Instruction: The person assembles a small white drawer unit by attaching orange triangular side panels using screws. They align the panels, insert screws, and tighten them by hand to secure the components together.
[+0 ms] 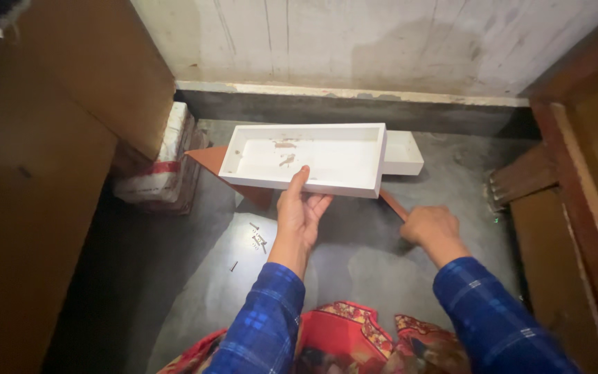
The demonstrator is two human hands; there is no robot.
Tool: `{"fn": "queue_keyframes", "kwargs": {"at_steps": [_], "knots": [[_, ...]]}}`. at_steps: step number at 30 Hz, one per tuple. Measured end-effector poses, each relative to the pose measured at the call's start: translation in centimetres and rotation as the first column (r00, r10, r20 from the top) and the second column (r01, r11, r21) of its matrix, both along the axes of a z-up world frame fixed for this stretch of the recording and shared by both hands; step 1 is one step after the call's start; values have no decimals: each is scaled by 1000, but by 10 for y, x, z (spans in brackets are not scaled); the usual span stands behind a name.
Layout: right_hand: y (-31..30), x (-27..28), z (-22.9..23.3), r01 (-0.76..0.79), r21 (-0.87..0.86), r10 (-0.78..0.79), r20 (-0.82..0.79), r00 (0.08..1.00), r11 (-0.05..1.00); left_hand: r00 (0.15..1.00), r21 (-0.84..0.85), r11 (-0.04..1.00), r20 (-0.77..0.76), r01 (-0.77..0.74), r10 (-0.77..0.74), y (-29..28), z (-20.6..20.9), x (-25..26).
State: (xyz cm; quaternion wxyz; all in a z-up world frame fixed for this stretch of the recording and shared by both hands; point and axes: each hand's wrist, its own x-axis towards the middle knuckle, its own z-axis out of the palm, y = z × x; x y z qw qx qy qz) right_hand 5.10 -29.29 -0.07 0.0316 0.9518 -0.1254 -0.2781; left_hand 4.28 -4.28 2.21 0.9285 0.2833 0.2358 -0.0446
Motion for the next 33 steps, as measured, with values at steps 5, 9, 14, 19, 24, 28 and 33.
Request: {"fn": "queue_keyframes", "kwargs": {"at_steps": [5,9,14,19,24,28,33], "knots": [[-37,8,-6,-26,14,28,-112,993,1000,999,-12,1000,29,-14,15,-3,-1,-1],[-83,7,-7,-40,169,72,-186,980,985,997,32,997,-7,-72,72,-7,-5,4],[-120,-17,24,202,626,-221,-49,974,753,984,9,985,-41,-172,172,-1,-11,21],[-107,-52,65,-13,964,-415,127,901,267,981,15,982,-60,-186,187,7,-18,24],[-73,-44,84,28,995,-580,35,814,100,985,31,987,-66,-159,161,10,-21,19],[-58,-35,74,-37,999,-592,17,806,-22,987,35,989,-70,-144,146,22,-20,20],[-59,-27,53,65,996,-487,-89,869,-65,990,49,991,-57,-125,128,32,-13,20]]}}
